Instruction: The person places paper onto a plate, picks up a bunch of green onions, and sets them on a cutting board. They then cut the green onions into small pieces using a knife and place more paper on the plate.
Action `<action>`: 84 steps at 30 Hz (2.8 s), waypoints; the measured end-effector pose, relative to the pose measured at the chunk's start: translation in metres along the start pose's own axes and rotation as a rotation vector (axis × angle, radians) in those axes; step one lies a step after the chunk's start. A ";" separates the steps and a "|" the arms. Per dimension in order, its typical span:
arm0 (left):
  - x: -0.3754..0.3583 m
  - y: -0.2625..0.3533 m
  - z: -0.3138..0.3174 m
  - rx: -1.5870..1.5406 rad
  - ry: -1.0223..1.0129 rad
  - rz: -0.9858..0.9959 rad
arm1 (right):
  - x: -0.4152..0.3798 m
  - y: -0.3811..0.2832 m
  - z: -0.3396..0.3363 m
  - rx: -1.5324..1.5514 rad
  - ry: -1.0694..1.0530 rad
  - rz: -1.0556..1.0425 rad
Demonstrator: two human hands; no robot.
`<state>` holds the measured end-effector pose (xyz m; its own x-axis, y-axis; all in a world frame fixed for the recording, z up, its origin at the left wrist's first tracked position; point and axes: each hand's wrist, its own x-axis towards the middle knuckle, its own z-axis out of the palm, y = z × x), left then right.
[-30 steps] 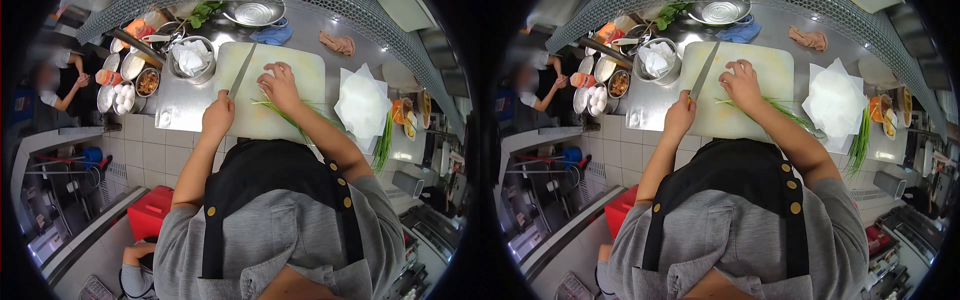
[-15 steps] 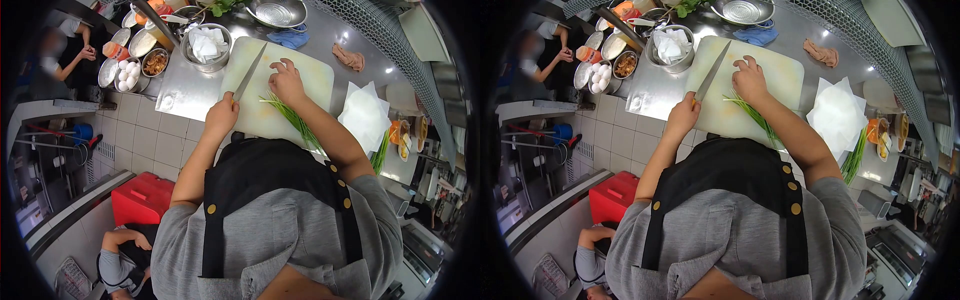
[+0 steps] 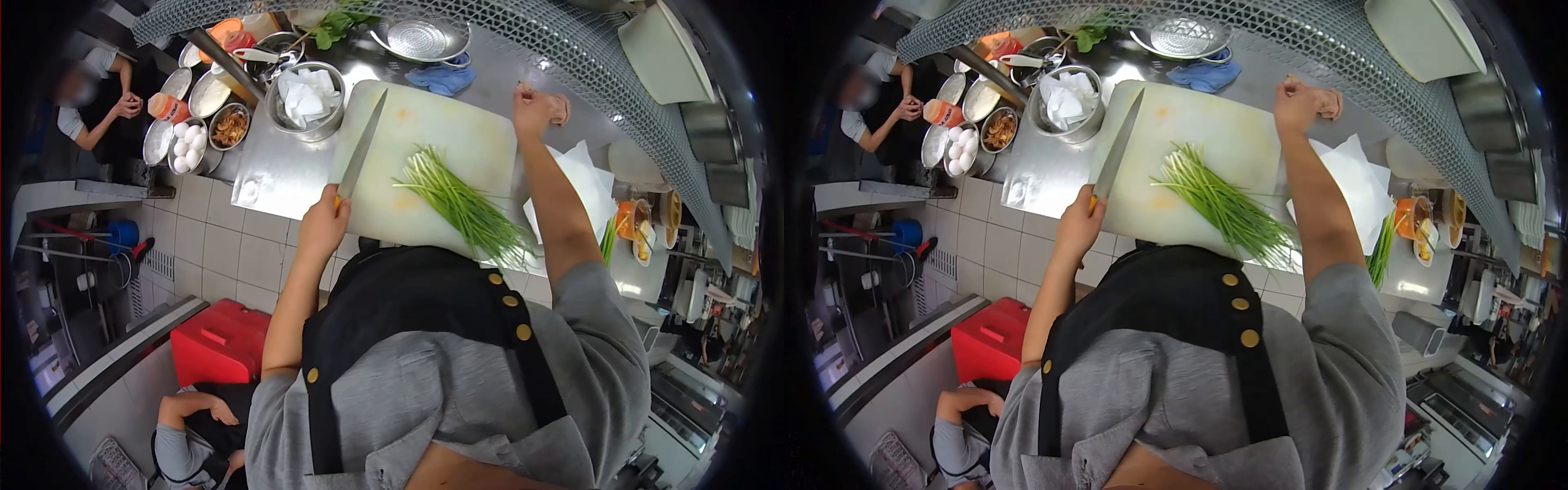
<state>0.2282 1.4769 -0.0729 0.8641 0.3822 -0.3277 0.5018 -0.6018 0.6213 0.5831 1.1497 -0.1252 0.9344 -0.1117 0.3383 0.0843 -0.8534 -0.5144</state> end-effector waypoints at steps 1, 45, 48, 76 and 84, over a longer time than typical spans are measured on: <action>-0.003 0.000 0.000 -0.010 0.003 -0.021 | 0.014 0.007 -0.003 -0.116 -0.053 0.061; 0.005 0.017 0.017 0.034 -0.057 0.113 | -0.199 -0.106 -0.061 -0.042 -0.444 -0.127; 0.019 0.018 0.025 0.148 -0.006 0.225 | -0.201 -0.123 -0.074 -0.330 -0.587 -0.174; 0.022 0.043 0.036 0.461 -0.091 0.378 | -0.229 -0.077 -0.048 0.031 -0.375 -0.644; 0.026 0.045 0.041 0.486 -0.059 0.466 | -0.230 -0.086 -0.055 0.022 -0.365 -0.537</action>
<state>0.2752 1.4305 -0.0827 0.9884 -0.0240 -0.1497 0.0256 -0.9468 0.3209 0.3421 1.2206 -0.1150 0.8174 0.5112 0.2656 0.5761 -0.7310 -0.3658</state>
